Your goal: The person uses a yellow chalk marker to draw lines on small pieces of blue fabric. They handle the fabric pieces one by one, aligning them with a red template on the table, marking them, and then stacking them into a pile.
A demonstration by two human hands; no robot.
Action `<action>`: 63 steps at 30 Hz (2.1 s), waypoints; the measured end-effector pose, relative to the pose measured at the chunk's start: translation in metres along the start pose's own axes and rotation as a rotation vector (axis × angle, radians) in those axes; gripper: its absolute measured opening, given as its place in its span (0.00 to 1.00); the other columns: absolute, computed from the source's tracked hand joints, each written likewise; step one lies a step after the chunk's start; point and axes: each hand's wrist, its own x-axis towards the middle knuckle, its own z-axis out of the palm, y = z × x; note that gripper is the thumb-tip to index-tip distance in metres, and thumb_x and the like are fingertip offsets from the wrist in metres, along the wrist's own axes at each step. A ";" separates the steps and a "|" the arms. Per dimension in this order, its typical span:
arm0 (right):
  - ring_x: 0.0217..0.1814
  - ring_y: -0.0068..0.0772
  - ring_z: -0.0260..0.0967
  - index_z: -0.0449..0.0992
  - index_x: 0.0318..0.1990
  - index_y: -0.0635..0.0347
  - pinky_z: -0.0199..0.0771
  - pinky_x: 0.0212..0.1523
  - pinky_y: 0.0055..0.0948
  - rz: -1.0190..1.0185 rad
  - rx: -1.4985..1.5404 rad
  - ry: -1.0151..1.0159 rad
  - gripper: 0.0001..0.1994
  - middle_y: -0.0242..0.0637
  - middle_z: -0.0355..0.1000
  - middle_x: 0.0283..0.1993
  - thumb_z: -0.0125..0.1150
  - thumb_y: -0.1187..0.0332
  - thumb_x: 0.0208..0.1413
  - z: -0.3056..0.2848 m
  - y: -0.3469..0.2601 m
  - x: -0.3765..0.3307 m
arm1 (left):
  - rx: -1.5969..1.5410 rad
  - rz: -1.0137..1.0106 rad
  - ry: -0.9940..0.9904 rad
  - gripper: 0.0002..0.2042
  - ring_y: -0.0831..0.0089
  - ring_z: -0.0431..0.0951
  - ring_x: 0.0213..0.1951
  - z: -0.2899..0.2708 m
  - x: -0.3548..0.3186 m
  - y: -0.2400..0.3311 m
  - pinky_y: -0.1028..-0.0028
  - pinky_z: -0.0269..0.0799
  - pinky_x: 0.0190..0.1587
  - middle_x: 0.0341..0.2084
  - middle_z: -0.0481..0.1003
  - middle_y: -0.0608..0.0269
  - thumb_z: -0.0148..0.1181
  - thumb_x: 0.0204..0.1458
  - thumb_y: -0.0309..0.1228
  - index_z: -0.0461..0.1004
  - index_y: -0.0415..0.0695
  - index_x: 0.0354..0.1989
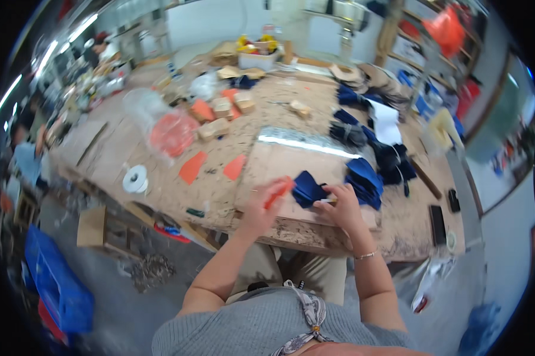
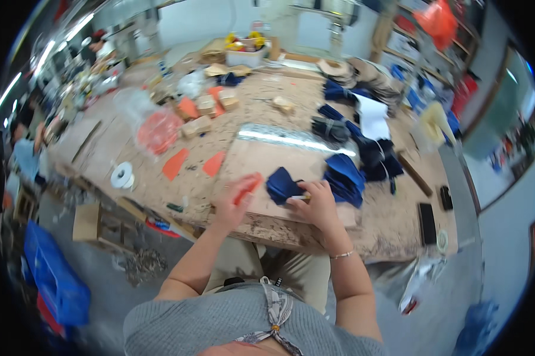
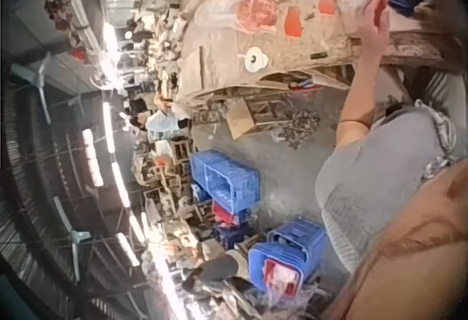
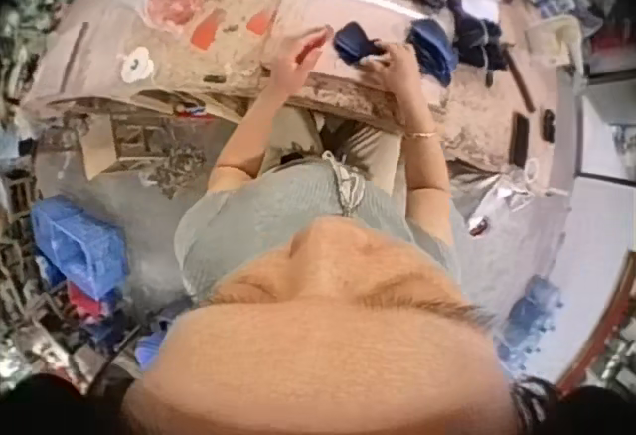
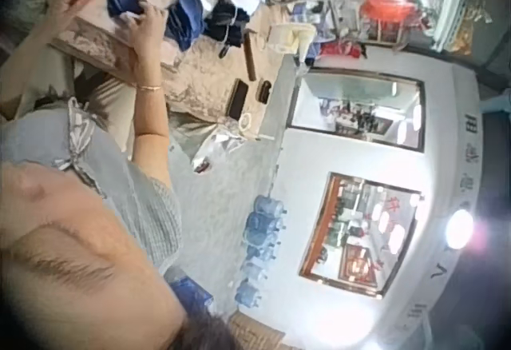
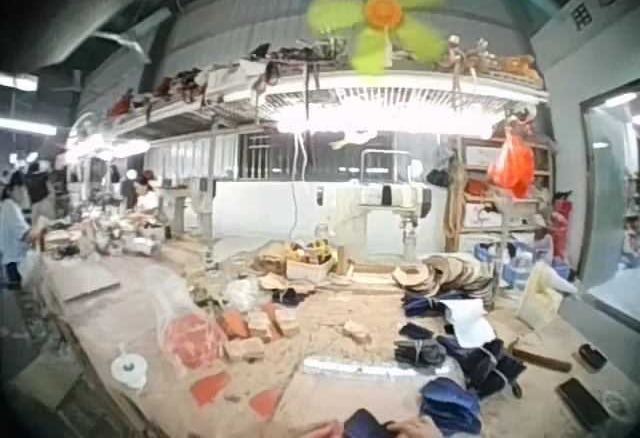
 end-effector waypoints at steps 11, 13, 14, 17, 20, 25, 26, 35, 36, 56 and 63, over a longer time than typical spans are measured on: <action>0.37 0.42 0.78 0.83 0.37 0.61 0.78 0.41 0.36 0.102 0.057 0.089 0.09 0.43 0.80 0.34 0.66 0.78 0.46 0.022 0.010 0.042 | 0.278 0.249 -0.207 0.23 0.57 0.75 0.51 0.007 -0.014 0.011 0.60 0.70 0.56 0.54 0.75 0.56 0.69 0.50 0.36 0.75 0.43 0.54; 0.37 0.41 0.79 0.83 0.37 0.61 0.78 0.40 0.35 0.087 0.249 0.181 0.10 0.43 0.80 0.34 0.66 0.79 0.45 0.010 0.002 0.039 | 0.226 0.216 -0.067 0.24 0.55 0.75 0.52 -0.002 -0.013 0.009 0.59 0.69 0.56 0.53 0.75 0.55 0.70 0.49 0.37 0.74 0.43 0.55; 0.37 0.40 0.79 0.83 0.37 0.61 0.78 0.40 0.34 0.139 0.349 0.103 0.10 0.43 0.80 0.34 0.67 0.79 0.44 0.006 0.001 0.034 | 0.203 0.175 0.009 0.25 0.54 0.75 0.51 -0.009 -0.015 0.013 0.59 0.69 0.56 0.52 0.75 0.54 0.70 0.48 0.37 0.74 0.42 0.54; 0.39 0.40 0.77 0.82 0.35 0.61 0.76 0.43 0.35 0.158 0.378 -0.148 0.09 0.41 0.79 0.34 0.67 0.79 0.44 -0.007 -0.015 0.014 | 0.209 0.226 0.059 0.26 0.53 0.75 0.49 -0.023 -0.007 0.025 0.60 0.70 0.54 0.50 0.75 0.54 0.73 0.45 0.40 0.76 0.44 0.52; 0.44 0.44 0.71 0.80 0.36 0.59 0.72 0.48 0.38 -0.019 0.077 0.096 0.09 0.37 0.76 0.38 0.67 0.78 0.46 0.011 -0.009 -0.006 | 0.350 0.351 -0.141 0.21 0.62 0.75 0.50 -0.020 0.009 0.038 0.59 0.62 0.57 0.51 0.76 0.62 0.73 0.43 0.40 0.79 0.50 0.47; 0.45 0.45 0.68 0.78 0.40 0.60 0.71 0.47 0.38 0.071 0.006 0.488 0.09 0.37 0.75 0.40 0.67 0.76 0.50 0.001 -0.005 -0.028 | 0.453 0.249 -0.312 0.19 0.64 0.73 0.53 0.009 0.012 0.029 0.56 0.55 0.60 0.51 0.77 0.67 0.72 0.44 0.38 0.80 0.53 0.46; 0.45 0.45 0.68 0.78 0.40 0.59 0.70 0.48 0.39 0.035 -0.031 0.483 0.08 0.37 0.75 0.39 0.66 0.76 0.53 0.002 -0.001 -0.033 | 0.455 0.218 -0.328 0.18 0.64 0.73 0.52 0.017 0.013 0.030 0.56 0.55 0.60 0.52 0.76 0.66 0.72 0.45 0.38 0.80 0.53 0.46; 0.36 0.34 0.69 0.77 0.42 0.62 0.69 0.37 0.32 -0.004 0.164 0.538 0.20 0.40 0.74 0.37 0.50 0.52 0.67 -0.010 0.008 -0.055 | 0.507 0.173 -0.400 0.16 0.64 0.73 0.52 0.048 0.003 0.023 0.55 0.55 0.58 0.50 0.76 0.66 0.70 0.46 0.39 0.80 0.52 0.45; 0.35 0.30 0.70 0.77 0.42 0.63 0.69 0.36 0.30 0.065 0.331 0.468 0.19 0.39 0.74 0.37 0.51 0.54 0.67 -0.009 0.012 -0.060 | 0.517 0.188 -0.387 0.17 0.64 0.73 0.52 0.049 0.002 0.021 0.56 0.56 0.57 0.50 0.76 0.66 0.70 0.46 0.39 0.80 0.52 0.45; 0.30 0.49 0.74 0.73 0.36 0.63 0.73 0.30 0.38 0.099 0.326 0.103 0.04 0.45 0.72 0.30 0.62 0.76 0.54 0.006 -0.019 -0.015 | 0.568 0.264 -0.307 0.18 0.70 0.74 0.49 0.053 -0.001 0.018 0.60 0.58 0.52 0.49 0.77 0.72 0.72 0.41 0.38 0.81 0.54 0.43; 0.30 0.43 0.76 0.74 0.35 0.63 0.74 0.30 0.34 0.122 0.383 0.104 0.04 0.43 0.76 0.32 0.63 0.77 0.54 0.011 -0.025 -0.016 | 0.588 0.274 -0.288 0.16 0.71 0.74 0.48 0.053 -0.004 0.012 0.59 0.58 0.51 0.46 0.77 0.73 0.71 0.42 0.39 0.81 0.57 0.42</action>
